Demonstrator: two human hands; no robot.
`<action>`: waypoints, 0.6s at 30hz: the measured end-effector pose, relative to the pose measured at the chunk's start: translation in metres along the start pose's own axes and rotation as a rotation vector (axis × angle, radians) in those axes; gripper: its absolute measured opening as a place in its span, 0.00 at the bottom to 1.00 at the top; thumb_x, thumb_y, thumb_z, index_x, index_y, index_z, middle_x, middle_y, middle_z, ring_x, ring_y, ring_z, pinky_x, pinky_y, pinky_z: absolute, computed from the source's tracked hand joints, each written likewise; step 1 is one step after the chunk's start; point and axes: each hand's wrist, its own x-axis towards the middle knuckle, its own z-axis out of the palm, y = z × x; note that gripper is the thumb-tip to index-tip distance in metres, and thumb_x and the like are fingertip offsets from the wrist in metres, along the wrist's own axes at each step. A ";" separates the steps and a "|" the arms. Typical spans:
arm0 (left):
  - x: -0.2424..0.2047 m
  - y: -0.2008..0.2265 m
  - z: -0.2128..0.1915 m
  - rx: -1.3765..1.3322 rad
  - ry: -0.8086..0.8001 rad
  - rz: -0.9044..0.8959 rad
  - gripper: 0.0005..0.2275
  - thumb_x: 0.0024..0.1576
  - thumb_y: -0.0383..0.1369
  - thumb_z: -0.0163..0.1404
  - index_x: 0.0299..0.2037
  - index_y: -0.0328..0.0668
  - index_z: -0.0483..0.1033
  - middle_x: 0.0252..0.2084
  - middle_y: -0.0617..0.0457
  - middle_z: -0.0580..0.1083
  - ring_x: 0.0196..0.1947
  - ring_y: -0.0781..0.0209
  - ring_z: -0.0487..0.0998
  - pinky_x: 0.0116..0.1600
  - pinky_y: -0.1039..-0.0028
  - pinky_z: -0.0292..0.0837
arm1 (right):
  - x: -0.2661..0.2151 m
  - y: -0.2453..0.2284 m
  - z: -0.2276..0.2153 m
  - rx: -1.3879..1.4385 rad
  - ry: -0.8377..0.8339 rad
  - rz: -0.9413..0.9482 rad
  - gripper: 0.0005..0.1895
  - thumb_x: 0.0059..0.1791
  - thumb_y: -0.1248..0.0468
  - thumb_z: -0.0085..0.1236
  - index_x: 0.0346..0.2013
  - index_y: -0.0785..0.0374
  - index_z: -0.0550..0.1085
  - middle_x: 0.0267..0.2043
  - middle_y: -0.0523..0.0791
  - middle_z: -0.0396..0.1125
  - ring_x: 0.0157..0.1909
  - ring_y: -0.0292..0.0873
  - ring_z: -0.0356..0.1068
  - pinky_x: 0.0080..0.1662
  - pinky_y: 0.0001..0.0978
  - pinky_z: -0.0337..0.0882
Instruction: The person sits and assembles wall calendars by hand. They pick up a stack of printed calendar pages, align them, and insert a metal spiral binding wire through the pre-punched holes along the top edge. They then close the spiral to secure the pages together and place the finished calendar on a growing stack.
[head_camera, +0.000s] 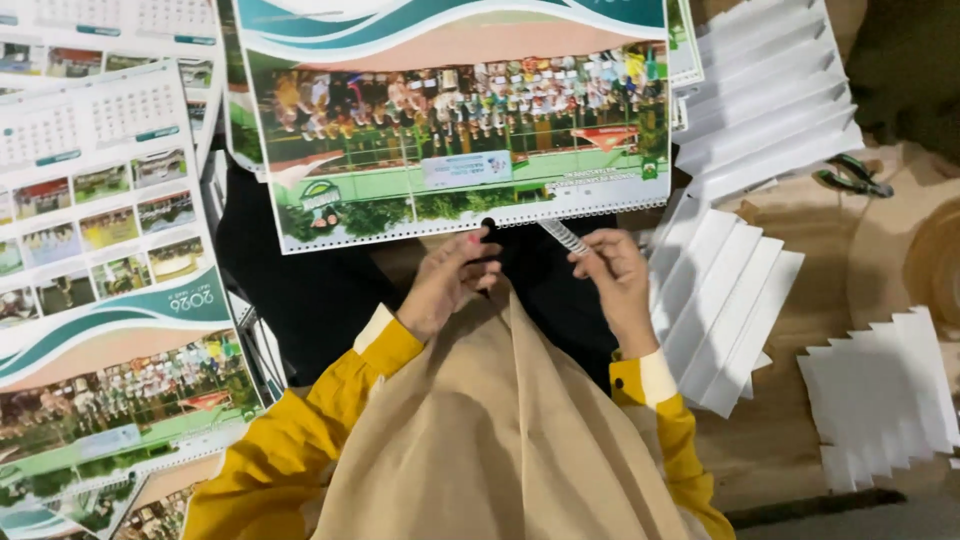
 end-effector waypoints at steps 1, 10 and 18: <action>-0.005 0.004 -0.013 -0.061 0.184 0.048 0.18 0.50 0.38 0.51 0.47 0.36 0.66 0.41 0.43 0.72 0.35 0.56 0.77 0.42 0.69 0.76 | 0.000 0.004 0.010 0.034 -0.098 0.068 0.07 0.46 0.70 0.48 0.39 0.67 0.66 0.28 0.50 0.68 0.26 0.34 0.66 0.31 0.21 0.69; 0.001 0.003 -0.063 -0.083 0.573 0.250 0.10 0.50 0.30 0.54 0.33 0.28 0.70 0.30 0.41 0.73 0.28 0.54 0.78 0.38 0.66 0.77 | -0.001 -0.009 0.043 -0.053 -0.343 0.220 0.10 0.43 0.72 0.52 0.39 0.67 0.71 0.31 0.47 0.69 0.32 0.34 0.66 0.36 0.23 0.69; 0.036 -0.023 -0.015 -0.080 0.337 0.245 0.08 0.53 0.28 0.49 0.38 0.30 0.72 0.34 0.44 0.74 0.31 0.55 0.77 0.39 0.67 0.76 | 0.026 -0.046 0.035 -0.396 -0.291 -0.151 0.10 0.44 0.72 0.53 0.39 0.62 0.74 0.35 0.46 0.64 0.38 0.41 0.64 0.41 0.32 0.65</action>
